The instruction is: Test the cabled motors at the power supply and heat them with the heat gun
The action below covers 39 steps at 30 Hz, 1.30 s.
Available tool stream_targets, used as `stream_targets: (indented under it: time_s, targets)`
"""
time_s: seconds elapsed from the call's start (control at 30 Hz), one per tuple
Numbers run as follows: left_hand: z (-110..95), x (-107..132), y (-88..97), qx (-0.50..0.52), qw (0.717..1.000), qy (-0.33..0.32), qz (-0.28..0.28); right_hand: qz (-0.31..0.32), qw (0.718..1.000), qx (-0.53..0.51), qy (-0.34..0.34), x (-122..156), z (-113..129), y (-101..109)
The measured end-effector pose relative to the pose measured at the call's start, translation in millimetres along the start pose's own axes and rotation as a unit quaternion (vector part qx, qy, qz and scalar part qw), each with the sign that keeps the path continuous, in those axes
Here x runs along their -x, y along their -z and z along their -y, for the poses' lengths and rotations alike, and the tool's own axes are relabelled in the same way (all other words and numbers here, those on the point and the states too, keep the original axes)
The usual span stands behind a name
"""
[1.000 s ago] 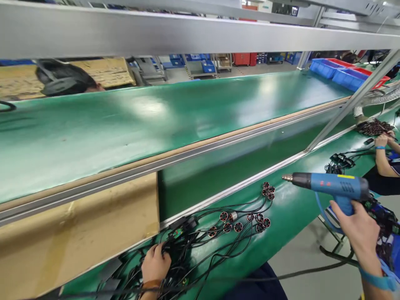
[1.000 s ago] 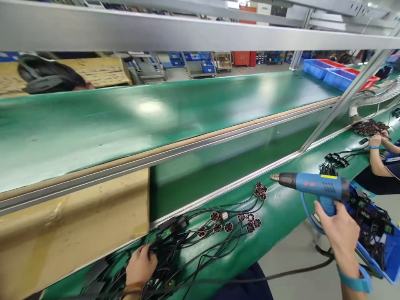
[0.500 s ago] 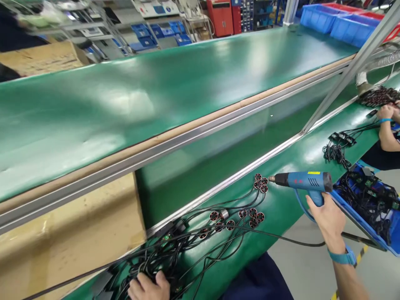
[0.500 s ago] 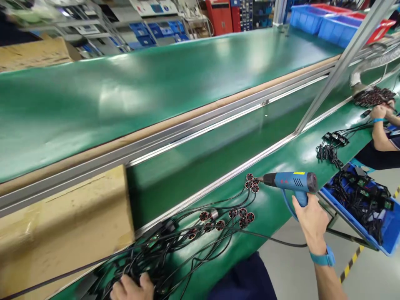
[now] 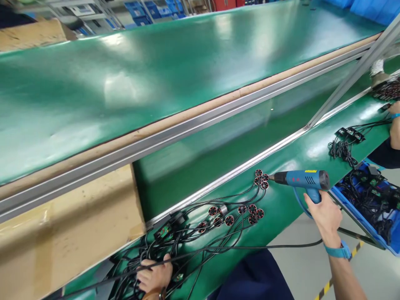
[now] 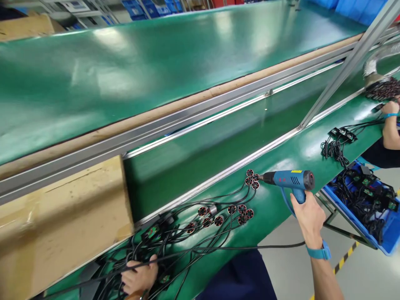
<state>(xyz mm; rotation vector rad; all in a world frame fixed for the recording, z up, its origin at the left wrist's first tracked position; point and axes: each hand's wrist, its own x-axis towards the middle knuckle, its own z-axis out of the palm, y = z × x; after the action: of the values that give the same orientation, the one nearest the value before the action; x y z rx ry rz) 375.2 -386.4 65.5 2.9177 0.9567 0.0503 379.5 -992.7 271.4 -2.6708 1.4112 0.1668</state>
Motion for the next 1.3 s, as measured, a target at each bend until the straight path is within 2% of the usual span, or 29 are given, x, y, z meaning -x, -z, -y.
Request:
stream_targets:
  time_s: [0.37, 0.6, 0.73, 0.93, 1.1, 1.3]
  targets:
    - [9.5, -4.2, -28.6, 0.061, 0.997, 0.025, -0.042, 0.005, 1.000, -0.006, -0.006, -6.7, 5.2, -0.9]
    - [3.3, -0.7, -23.8, 0.049, 0.998, 0.026, -0.029, 0.002, 1.000, 0.002, -0.001, -8.4, 4.9, 0.0]
    - [-4.7, -0.7, -16.0, 0.053, 0.997, 0.031, -0.051, 0.005, 1.000, 0.005, -0.003, -9.9, 5.9, -0.9]
    - [-12.1, 2.5, -7.7, 0.049, 0.997, 0.033, -0.059, -0.012, 1.000, -0.004, 0.018, -13.7, 22.4, -3.9]
    - [-9.0, 0.2, -9.5, 0.046, 0.996, 0.032, -0.066, -0.005, 0.999, -0.014, 0.036, -15.4, 39.7, -2.7]
    - [-4.3, -1.7, -15.7, 0.042, 0.996, 0.027, -0.069, -0.009, 0.999, -0.015, 0.046, -15.6, 45.3, -0.9]
